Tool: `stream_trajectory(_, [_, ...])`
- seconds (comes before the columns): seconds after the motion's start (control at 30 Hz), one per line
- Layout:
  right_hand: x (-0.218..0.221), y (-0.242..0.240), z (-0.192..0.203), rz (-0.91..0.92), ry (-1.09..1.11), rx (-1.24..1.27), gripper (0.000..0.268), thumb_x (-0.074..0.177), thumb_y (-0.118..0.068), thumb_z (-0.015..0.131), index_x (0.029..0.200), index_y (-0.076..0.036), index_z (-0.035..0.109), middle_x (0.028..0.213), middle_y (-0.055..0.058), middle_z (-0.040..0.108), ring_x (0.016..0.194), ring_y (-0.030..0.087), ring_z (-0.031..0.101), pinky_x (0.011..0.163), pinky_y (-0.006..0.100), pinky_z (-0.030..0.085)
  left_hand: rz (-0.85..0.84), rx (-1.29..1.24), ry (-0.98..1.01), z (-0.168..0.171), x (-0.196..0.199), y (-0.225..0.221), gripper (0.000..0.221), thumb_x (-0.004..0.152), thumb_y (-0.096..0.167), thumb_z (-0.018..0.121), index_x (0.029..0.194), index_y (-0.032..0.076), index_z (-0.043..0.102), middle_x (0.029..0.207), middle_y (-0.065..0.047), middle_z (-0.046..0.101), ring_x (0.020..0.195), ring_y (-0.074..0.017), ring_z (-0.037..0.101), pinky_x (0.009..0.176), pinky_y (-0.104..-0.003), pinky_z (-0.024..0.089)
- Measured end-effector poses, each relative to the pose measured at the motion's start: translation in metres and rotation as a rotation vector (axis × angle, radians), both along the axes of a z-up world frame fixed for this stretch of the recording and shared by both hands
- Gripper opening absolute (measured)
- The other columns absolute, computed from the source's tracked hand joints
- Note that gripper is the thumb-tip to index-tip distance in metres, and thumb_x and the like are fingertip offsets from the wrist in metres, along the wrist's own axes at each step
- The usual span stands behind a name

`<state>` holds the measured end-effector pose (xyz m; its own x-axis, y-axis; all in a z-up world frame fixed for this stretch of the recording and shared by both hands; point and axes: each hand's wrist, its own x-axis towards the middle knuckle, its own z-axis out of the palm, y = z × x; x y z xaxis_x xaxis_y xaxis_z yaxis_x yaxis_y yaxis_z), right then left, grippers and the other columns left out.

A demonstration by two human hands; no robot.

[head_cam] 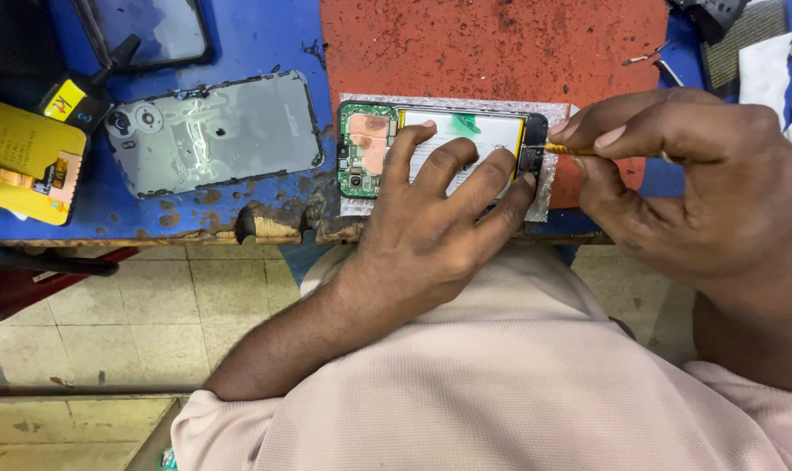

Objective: The person uses a screwdriver to remove screws from a smartphone's internal frame, then uses tweezers to lift and remove a small black component. They wipe the component with a white tissue and place it on the workbench before picking up the phone to inspect the screen and back cover.

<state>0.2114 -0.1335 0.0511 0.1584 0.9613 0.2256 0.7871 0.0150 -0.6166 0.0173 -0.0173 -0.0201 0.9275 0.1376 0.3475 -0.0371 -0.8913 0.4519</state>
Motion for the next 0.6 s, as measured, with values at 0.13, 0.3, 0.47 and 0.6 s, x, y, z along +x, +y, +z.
stream_trajectory(0.13, [-0.001, 0.002, 0.0, -0.01, 0.037, -0.006, 0.026, 0.086, 0.015, 0.075, 0.094, 0.01, 0.051, 0.095, 0.029, 0.07, 0.093, 0.034, 0.075, 0.078, 0.039, 0.064, -0.004, -0.001, 0.009, 0.0, -0.001, 0.0, 0.023, 0.108, 0.018, 0.065, 0.129, 0.008, 0.07, 0.133, -0.009, 0.054, 0.123, -0.0274, 0.054, 0.114, -0.061, 0.038])
stream_trajectory(0.3, [0.001, 0.005, 0.005, 0.037, -0.131, 0.026, 0.028, 0.087, 0.007, 0.078, 0.097, 0.012, 0.053, 0.087, 0.024, 0.071, 0.084, 0.03, 0.075, 0.071, 0.036, 0.062, -0.001, -0.001, 0.006, -0.001, -0.001, -0.001, 0.023, 0.109, 0.018, 0.064, 0.129, 0.008, 0.07, 0.133, -0.009, 0.053, 0.124, -0.027, 0.053, 0.114, -0.062, 0.039])
stream_trajectory(0.47, [0.0, 0.004, 0.01, 0.019, -0.224, -0.083, 0.031, 0.085, -0.005, 0.082, 0.101, 0.002, 0.056, 0.089, 0.016, 0.075, 0.077, 0.025, 0.074, 0.064, 0.035, 0.059, 0.005, 0.003, 0.0, -0.003, 0.0, -0.002, 0.023, 0.11, 0.02, 0.064, 0.129, 0.009, 0.071, 0.132, -0.008, 0.053, 0.124, -0.0262, 0.052, 0.115, -0.062, 0.038])
stream_trajectory(0.6, [-0.003, 0.004, 0.017, -0.123, -0.267, -0.387, 0.017, 0.089, -0.016, 0.081, 0.099, -0.007, 0.07, 0.087, 0.011, 0.076, 0.07, 0.021, 0.074, 0.061, 0.032, 0.058, 0.003, -0.015, -0.005, -0.005, -0.001, -0.002, 0.02, 0.109, 0.02, 0.066, 0.125, 0.009, 0.072, 0.133, -0.008, 0.053, 0.124, -0.0263, 0.051, 0.115, -0.061, 0.038])
